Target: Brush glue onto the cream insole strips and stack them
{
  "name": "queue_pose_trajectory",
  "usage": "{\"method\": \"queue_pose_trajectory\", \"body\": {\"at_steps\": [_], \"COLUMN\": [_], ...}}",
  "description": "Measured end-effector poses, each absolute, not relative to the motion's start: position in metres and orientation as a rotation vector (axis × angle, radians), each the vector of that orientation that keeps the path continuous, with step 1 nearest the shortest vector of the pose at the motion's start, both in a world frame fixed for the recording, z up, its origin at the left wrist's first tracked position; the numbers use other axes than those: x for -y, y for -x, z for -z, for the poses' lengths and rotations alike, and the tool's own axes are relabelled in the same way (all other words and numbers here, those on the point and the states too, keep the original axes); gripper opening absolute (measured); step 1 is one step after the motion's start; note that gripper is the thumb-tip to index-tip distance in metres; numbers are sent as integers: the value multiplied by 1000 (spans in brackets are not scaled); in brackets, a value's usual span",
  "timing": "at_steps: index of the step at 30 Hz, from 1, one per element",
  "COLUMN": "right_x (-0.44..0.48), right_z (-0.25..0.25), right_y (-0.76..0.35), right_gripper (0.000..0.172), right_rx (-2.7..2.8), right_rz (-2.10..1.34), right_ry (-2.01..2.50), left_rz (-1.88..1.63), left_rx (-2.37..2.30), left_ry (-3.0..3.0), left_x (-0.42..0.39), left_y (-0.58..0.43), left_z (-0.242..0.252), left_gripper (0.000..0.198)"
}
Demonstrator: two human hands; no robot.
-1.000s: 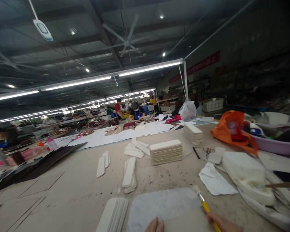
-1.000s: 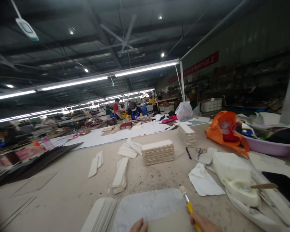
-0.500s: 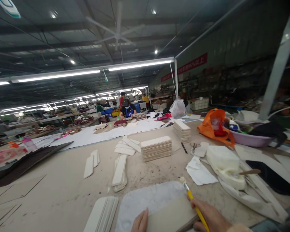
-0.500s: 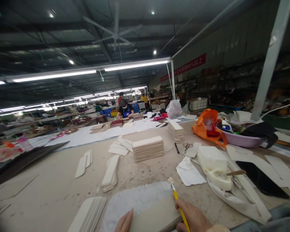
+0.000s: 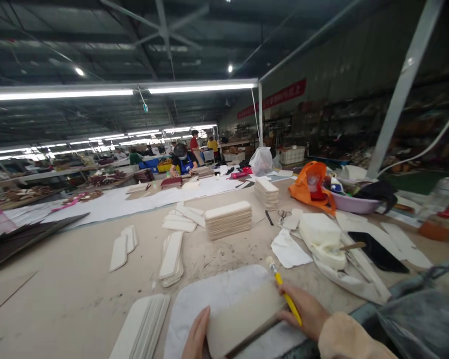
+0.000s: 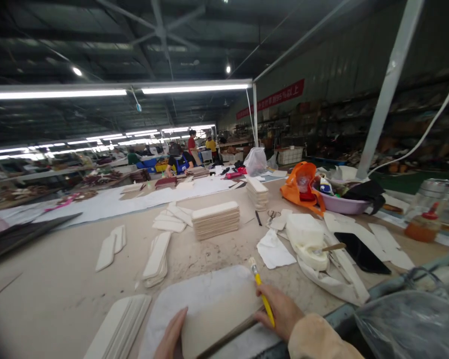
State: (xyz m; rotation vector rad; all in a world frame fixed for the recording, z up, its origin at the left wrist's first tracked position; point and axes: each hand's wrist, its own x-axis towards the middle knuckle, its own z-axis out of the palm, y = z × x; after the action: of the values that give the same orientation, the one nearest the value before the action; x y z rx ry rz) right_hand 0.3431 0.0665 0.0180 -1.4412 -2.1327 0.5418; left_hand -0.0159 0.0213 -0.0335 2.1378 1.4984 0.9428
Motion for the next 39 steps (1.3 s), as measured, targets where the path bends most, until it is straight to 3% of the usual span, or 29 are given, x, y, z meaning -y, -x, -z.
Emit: {"method": "queue_pose_trajectory", "body": {"at_steps": [5,11,15,20,33,39], "right_x": [-48,-28,-28,-40,-66,-76], "right_z": [-39,-69,-74,-67,-65,-69], "right_y": [-348,-298,-244,-201,-231,-283], "right_gripper": [30,34,33,32,28,28], "right_rx": [1743,1231,1247,1354,1457,1532], "right_rz": [-465,-941,-1267,-1382,-1212,-929], "right_ry": [1380,1245,1199,1256,1509,1623], "left_rz": [-909,-874,-890,-917,-868,-861], "left_rx": [-1488,-1404,-1391,-1391,-1407,-1425], "left_ry": [-2069,-2049,-2022,-1992,-2082,-2125], "left_x": [-8,-10,-9,-10,-11,-12], "left_y": [11,7,7,6,7,8], "left_z": [3,-2,-1,1,2,3], "left_gripper": [73,83,86,88,88,82]}}
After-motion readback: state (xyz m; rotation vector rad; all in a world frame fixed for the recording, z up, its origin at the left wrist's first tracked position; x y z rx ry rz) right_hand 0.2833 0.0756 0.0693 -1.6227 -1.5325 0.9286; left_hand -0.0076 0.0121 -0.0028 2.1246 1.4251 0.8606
